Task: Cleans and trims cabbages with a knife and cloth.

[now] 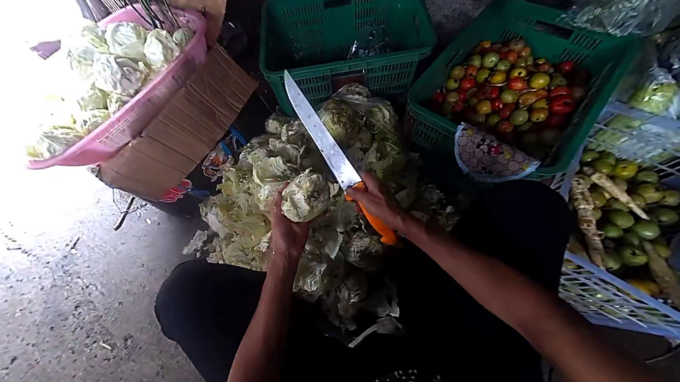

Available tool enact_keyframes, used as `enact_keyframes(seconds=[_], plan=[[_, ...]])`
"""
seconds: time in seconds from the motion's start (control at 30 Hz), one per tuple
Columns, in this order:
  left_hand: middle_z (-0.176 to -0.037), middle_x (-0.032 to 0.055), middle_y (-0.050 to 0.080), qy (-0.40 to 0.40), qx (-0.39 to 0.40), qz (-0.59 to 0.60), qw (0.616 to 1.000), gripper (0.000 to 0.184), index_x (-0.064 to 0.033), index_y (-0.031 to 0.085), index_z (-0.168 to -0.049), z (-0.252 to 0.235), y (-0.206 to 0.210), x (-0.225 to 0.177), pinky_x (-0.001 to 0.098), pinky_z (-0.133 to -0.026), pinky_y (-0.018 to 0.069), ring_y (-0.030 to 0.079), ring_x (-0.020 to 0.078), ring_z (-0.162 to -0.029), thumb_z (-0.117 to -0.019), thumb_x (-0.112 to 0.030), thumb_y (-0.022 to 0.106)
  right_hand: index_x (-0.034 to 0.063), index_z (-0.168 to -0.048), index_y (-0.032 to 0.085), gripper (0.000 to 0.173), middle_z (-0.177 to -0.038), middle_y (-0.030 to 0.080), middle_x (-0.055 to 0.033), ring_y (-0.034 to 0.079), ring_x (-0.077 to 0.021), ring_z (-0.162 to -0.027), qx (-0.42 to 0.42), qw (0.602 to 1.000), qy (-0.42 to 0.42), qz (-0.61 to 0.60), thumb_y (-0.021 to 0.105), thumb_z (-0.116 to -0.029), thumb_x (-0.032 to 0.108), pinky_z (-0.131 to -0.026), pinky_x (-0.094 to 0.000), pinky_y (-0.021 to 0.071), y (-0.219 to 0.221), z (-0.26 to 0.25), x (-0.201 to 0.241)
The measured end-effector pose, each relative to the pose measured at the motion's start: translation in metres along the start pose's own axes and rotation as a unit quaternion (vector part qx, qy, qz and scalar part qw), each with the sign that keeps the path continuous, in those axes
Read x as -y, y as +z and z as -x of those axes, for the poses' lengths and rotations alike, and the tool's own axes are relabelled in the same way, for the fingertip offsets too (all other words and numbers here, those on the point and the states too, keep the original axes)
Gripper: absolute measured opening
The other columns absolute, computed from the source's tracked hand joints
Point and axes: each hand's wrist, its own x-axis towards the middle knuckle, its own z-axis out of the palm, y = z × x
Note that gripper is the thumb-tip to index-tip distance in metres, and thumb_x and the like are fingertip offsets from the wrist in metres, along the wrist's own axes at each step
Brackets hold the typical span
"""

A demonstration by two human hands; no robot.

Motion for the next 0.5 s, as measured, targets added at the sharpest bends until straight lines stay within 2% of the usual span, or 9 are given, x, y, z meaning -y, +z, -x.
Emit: enact_keyframes(seconds=[0.07,0.17,0.23,0.37,0.5], plan=[[-0.128,0.0105,0.065,-0.012,-0.004,-0.007,1.000,0.049,-0.0154,0.049,-0.142,-0.001,0.004,0.006,0.0484,-0.095,0.0542,0.064,0.0256,-0.115,-0.1105,-0.045,0.026,-0.0011,-0.135,0.051,0.055,-0.092,0.066,-0.0186,0.067,-0.0252,-0.073,-0.005,0.998,-0.021,0.056,0.064,-0.1005,0.040,-0.071,-0.0441,0.0594,0.005,0.000,0.001],[-0.126,0.0101,0.065,-0.034,-0.017,-0.009,0.999,0.047,-0.0164,0.049,-0.141,0.001,0.008,0.010,0.0479,-0.093,0.0555,0.065,0.0251,-0.112,-0.1092,-0.046,0.030,-0.0045,-0.136,0.052,0.087,-0.105,0.068,-0.0272,0.068,-0.0407,-0.096,-0.034,0.976,-0.017,0.215,0.081,-0.0809,0.056,-0.085,-0.0596,0.0542,0.006,0.011,0.022],[-0.126,0.0098,0.065,-0.045,-0.016,-0.011,0.999,0.049,-0.0167,0.049,-0.141,0.003,0.010,0.010,0.0475,-0.093,0.0548,0.064,0.0246,-0.112,-0.1092,-0.047,0.028,-0.0037,-0.134,0.053,0.096,-0.102,0.069,-0.0258,0.069,-0.0420,-0.096,-0.063,0.952,-0.031,0.298,0.083,-0.0734,0.064,-0.081,-0.0608,0.0543,0.008,0.013,0.027],[-0.119,0.0094,0.067,-0.052,-0.011,-0.003,0.999,0.045,-0.0157,0.054,-0.133,0.006,0.017,0.008,0.0457,-0.089,0.0565,0.066,0.0235,-0.106,-0.1088,-0.044,0.029,-0.0047,-0.135,0.049,0.105,-0.098,0.070,-0.0241,0.070,-0.0408,-0.092,-0.081,0.937,-0.026,0.338,0.084,-0.0682,0.068,-0.077,-0.0589,0.0552,0.014,0.014,0.029],[-0.117,0.0090,0.067,-0.052,-0.017,-0.012,0.998,0.044,-0.0149,0.052,-0.135,0.010,0.017,0.009,0.0423,-0.088,0.0573,0.067,0.0219,-0.104,-0.1094,-0.043,0.030,-0.0032,-0.135,0.050,0.104,-0.096,0.070,-0.0224,0.070,-0.0396,-0.092,-0.072,0.927,-0.029,0.367,0.079,-0.0708,0.072,-0.077,-0.0579,0.0550,0.018,0.012,0.027]])
